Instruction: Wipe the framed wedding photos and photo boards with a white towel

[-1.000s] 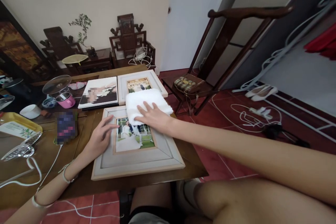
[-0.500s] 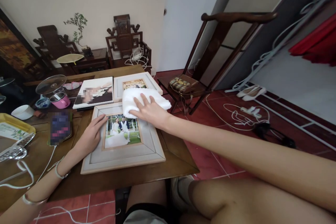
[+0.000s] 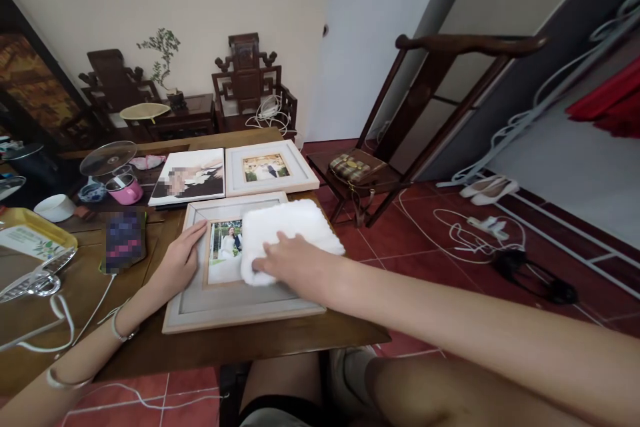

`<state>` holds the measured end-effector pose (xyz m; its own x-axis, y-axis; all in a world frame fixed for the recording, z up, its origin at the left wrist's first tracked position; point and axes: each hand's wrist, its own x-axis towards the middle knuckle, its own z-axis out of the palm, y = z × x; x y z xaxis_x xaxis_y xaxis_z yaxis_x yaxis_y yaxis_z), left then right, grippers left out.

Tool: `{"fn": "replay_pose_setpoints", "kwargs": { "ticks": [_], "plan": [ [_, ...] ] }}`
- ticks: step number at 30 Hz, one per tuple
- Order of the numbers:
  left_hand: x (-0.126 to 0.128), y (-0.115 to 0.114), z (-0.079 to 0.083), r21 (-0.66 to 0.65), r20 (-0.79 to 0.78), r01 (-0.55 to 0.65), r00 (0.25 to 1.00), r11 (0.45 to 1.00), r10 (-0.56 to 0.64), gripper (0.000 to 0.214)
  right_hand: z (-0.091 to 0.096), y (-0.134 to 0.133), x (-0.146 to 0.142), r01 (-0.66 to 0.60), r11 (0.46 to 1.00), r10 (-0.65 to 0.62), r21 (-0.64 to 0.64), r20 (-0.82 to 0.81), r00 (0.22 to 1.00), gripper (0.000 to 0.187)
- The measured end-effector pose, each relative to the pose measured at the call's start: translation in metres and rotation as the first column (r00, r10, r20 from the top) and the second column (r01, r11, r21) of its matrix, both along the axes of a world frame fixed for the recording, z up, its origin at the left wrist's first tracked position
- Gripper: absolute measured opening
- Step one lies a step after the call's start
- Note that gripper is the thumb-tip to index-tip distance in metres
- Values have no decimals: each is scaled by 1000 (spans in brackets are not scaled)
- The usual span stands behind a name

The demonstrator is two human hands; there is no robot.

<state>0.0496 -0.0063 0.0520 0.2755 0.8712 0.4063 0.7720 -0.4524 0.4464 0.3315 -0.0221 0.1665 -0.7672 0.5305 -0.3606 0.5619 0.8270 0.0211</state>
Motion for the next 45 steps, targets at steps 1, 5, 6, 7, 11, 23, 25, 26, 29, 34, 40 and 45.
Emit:
{"fn": "replay_pose_setpoints", "kwargs": {
  "ticks": [1,5,6,7,11,23,25,26,29,34,40,45],
  "plan": [
    [-3,0,-1,-3,2,0,1000,1000,0,54,9,-8,-1,-10,995,8,-96,-23,1000,55],
    [-9,2,-7,-17,-9,3,1000,1000,-3,56,25,-33,-4,-36,946,0,-321,-113,994,54],
    [-10,2,-8,-16,-10,4,1000,1000,-5,56,24,-34,-6,-32,947,-7,-320,-121,993,55],
    [-10,2,-9,-14,-12,7,1000,1000,-7,56,21,-32,-7,-24,957,-12,-290,-123,992,56],
    [-11,1,-8,-4,-20,16,1000,1000,-16,53,10,9,-9,62,992,-49,112,-113,992,65],
    [-9,2,-5,-54,-21,3,1000,999,-5,48,-48,66,-21,-7,914,5,405,4,1000,62],
    [-9,0,-6,-71,-32,-17,999,997,15,47,-44,47,-25,20,946,-24,325,9,1000,58],
    [-8,-1,-6,-80,-41,-27,999,996,24,47,-37,36,-26,25,965,-30,262,13,999,56],
    [-6,-4,-5,-103,-77,-41,996,994,33,48,-4,3,-25,50,999,-50,-1,55,997,49],
    [2,-5,-9,-110,-113,-33,993,993,20,49,34,-37,-21,67,945,-31,-321,116,993,44],
    [7,-1,-20,-77,-101,12,995,997,-20,48,-5,-29,-24,150,975,-151,-164,5,988,57],
    [5,-6,-13,-76,-117,29,992,997,-38,48,-50,17,-22,137,951,-128,278,-50,991,66]
  ]
}}
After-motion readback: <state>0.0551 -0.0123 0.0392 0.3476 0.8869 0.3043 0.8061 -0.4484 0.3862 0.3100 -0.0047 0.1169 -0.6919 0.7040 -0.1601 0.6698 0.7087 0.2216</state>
